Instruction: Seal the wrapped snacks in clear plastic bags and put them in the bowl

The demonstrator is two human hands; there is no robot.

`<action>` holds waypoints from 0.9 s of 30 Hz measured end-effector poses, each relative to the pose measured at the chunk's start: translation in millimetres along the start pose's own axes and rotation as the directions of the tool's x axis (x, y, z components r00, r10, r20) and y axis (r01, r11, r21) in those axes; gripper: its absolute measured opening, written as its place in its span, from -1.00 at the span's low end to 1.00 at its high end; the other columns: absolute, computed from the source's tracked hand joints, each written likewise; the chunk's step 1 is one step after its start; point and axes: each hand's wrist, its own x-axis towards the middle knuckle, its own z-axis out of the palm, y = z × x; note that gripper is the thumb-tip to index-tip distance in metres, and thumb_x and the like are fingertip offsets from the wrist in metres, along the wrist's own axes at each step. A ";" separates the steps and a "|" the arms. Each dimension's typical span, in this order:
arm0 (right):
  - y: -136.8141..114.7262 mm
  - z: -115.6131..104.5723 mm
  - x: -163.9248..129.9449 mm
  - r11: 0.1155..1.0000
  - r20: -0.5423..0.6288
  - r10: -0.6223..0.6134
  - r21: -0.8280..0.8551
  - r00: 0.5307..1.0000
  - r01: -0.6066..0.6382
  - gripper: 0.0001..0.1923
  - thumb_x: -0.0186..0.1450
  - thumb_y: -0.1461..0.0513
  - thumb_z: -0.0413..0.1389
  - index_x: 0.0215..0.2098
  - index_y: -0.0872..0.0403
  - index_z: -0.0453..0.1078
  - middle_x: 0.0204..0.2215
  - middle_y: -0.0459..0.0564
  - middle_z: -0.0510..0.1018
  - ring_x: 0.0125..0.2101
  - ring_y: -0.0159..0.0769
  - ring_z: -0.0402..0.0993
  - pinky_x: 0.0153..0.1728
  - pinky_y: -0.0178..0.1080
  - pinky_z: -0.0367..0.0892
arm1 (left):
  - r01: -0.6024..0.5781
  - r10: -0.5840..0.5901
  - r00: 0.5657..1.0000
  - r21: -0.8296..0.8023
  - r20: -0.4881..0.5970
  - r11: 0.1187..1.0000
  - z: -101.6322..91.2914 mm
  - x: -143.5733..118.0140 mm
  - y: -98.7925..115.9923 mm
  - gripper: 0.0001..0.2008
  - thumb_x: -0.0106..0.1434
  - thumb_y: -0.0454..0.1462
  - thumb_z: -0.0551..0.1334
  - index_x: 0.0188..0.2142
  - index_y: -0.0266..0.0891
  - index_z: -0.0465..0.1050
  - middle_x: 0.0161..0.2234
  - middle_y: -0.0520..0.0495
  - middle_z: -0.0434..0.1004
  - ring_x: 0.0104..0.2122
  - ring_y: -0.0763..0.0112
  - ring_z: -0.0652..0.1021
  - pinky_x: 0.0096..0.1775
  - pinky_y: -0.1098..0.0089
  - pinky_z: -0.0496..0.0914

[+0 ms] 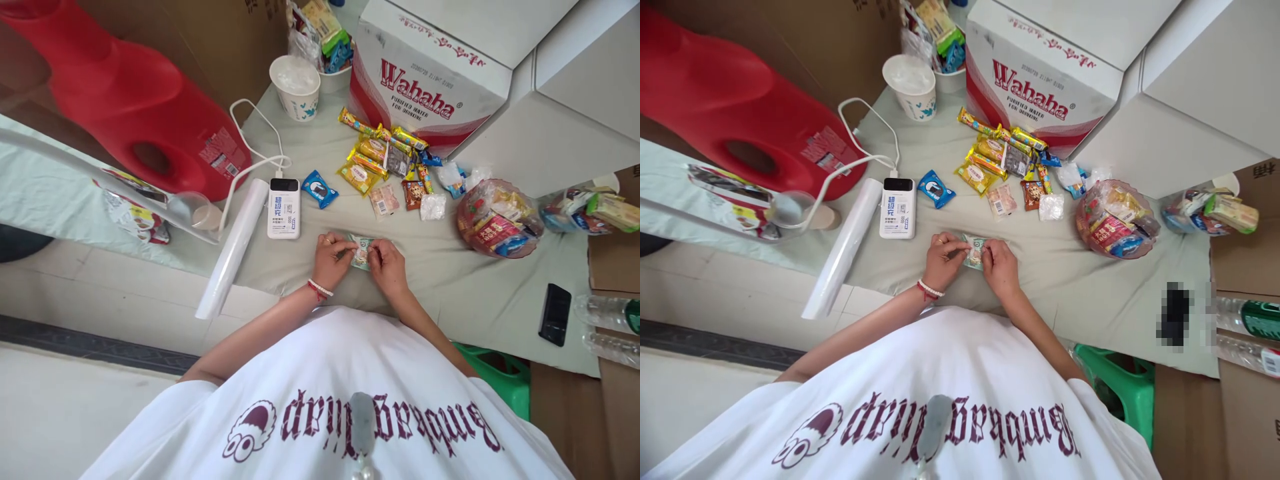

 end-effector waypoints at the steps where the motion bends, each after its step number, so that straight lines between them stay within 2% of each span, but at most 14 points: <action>1: -0.8 0.2 -0.8 1.000 0.001 0.004 0.005 1.000 -0.004 -0.78 0.45 0.19 -0.09 -0.22 0.03 0.37 -0.30 0.04 0.56 -0.21 -0.19 0.48 -0.08 -0.19 0.36 | 0.011 -0.011 1.000 -0.005 -0.029 1.000 3.3 0.5 0.1 -0.89 0.28 -0.27 0.29 -0.24 -0.14 0.62 -0.27 -0.08 0.47 -0.13 0.22 0.47 -0.01 0.18 0.40; 4: -0.6 1.2 -2.4 0.999 -0.004 0.018 0.049 1.000 -0.017 -0.78 0.46 0.18 -0.08 -0.21 0.03 0.38 -0.29 0.04 0.57 -0.20 -0.20 0.49 -0.07 -0.18 0.38 | 0.045 -0.039 0.994 0.052 -0.105 0.998 11.2 0.7 2.3 -0.78 0.21 -0.24 0.34 -0.14 -0.20 0.51 -0.13 -0.14 0.48 -0.06 0.16 0.47 0.04 0.15 0.41; 7: 2.1 3.3 -4.9 0.988 -0.014 0.057 0.144 0.998 -0.055 -0.72 0.47 0.13 -0.08 -0.04 0.06 0.39 -0.24 0.06 0.58 -0.22 -0.21 0.52 -0.10 -0.17 0.42 | 0.042 -0.026 0.996 0.196 -0.085 0.980 15.0 -1.9 7.8 -0.72 0.24 -0.23 0.31 -0.06 -0.23 0.42 -0.02 -0.25 0.48 0.03 0.03 0.45 0.08 0.07 0.38; 10: 1.8 3.2 -10.4 0.956 0.012 0.126 0.265 0.992 -0.125 -0.66 0.46 0.08 -0.06 0.04 0.06 0.39 -0.19 0.06 0.59 -0.30 -0.25 0.53 -0.15 -0.17 0.47 | 0.060 -0.049 0.997 0.231 -0.052 0.971 17.5 -7.2 15.1 -0.81 0.28 -0.25 0.26 -0.12 -0.22 0.38 -0.11 -0.24 0.50 -0.03 0.03 0.48 0.02 0.07 0.38; 12: -1.8 0.5 -16.1 0.894 0.043 0.177 0.410 0.983 -0.179 -0.66 0.45 0.02 -0.03 -0.03 0.04 0.43 -0.16 0.05 0.59 -0.33 -0.27 0.54 -0.16 -0.17 0.49 | 0.036 -0.026 0.998 0.156 -0.065 0.987 19.6 -11.5 19.6 -0.85 0.29 -0.26 0.23 -0.15 -0.21 0.35 -0.19 -0.18 0.48 -0.13 0.13 0.50 -0.06 0.15 0.40; 14: -7.8 -4.3 -22.8 0.758 0.082 0.226 0.611 0.971 -0.228 -0.59 0.43 -0.08 0.01 -0.04 0.02 0.46 -0.11 0.04 0.60 -0.26 -0.23 0.57 -0.15 -0.15 0.51 | -0.079 0.090 0.989 0.098 -0.116 0.992 22.6 -15.4 23.7 -0.87 0.30 -0.29 0.21 -0.16 -0.21 0.34 -0.19 -0.17 0.45 -0.17 0.17 0.49 -0.11 0.18 0.40; 16: -14.5 -9.5 -29.3 0.577 0.130 0.249 0.776 0.960 -0.255 -0.49 0.38 -0.18 0.05 -0.01 -0.01 0.49 -0.05 0.04 0.61 -0.12 -0.16 0.57 -0.12 -0.15 0.51 | -0.244 0.265 0.949 0.136 -0.171 0.960 26.4 -18.3 27.7 -0.90 0.29 -0.32 0.20 -0.18 -0.21 0.38 -0.17 -0.20 0.46 -0.11 0.13 0.48 -0.08 0.14 0.38; 18: -19.2 -13.5 -33.9 0.425 0.173 0.265 0.862 0.949 -0.275 -0.41 0.33 -0.26 0.08 0.00 -0.01 0.51 -0.02 0.03 0.62 -0.04 -0.12 0.54 -0.12 -0.15 0.50 | -0.411 0.446 0.879 0.204 -0.169 0.888 30.4 -20.1 31.7 -0.89 0.30 -0.36 0.18 -0.18 -0.19 0.42 -0.17 -0.21 0.49 -0.04 0.08 0.49 -0.02 0.07 0.36; 20: -18.9 -15.3 -35.7 0.348 0.205 0.296 0.887 0.933 -0.305 -0.41 0.30 -0.26 0.14 -0.01 -0.01 0.52 -0.05 0.02 0.64 -0.06 -0.13 0.53 -0.11 -0.17 0.49 | -0.551 0.574 0.812 0.185 -0.107 0.814 33.9 -21.1 35.2 -0.82 0.30 -0.36 0.18 -0.10 -0.19 0.44 -0.13 -0.23 0.50 0.03 0.04 0.49 0.04 0.00 0.35; 21: -16.5 -15.5 -35.7 0.331 0.208 0.324 0.889 0.923 -0.316 -0.43 0.29 -0.24 0.18 -0.01 -0.01 0.52 -0.08 0.01 0.64 -0.08 -0.15 0.54 -0.10 -0.17 0.47 | -0.598 0.608 0.792 0.124 -0.061 0.792 35.2 -21.4 36.7 -0.74 0.29 -0.34 0.20 -0.02 -0.21 0.43 -0.08 -0.26 0.50 0.07 0.01 0.48 0.08 -0.03 0.36; 24: -3.2 -15.4 -34.5 0.279 0.181 0.424 0.906 0.887 -0.318 -0.51 0.23 -0.14 0.29 -0.07 0.01 0.50 -0.14 -0.02 0.65 -0.16 -0.19 0.53 -0.11 -0.19 0.45 | -0.629 0.646 0.750 -0.150 0.144 0.763 35.7 -20.9 40.6 -0.41 0.26 -0.27 0.22 0.28 -0.27 0.24 0.18 -0.39 0.37 0.25 -0.07 0.38 0.21 -0.12 0.35; 27: 10.5 -21.8 -36.5 0.247 0.122 0.522 0.926 0.844 -0.286 -0.56 0.19 -0.05 0.32 -0.08 0.01 0.47 -0.21 -0.04 0.64 -0.24 -0.24 0.52 -0.17 -0.21 0.44 | -0.570 0.670 0.673 -0.357 0.315 0.740 29.9 -19.4 44.8 -0.25 0.30 -0.24 0.22 0.43 -0.26 0.03 0.35 -0.42 0.21 0.38 -0.10 0.25 0.31 -0.16 0.28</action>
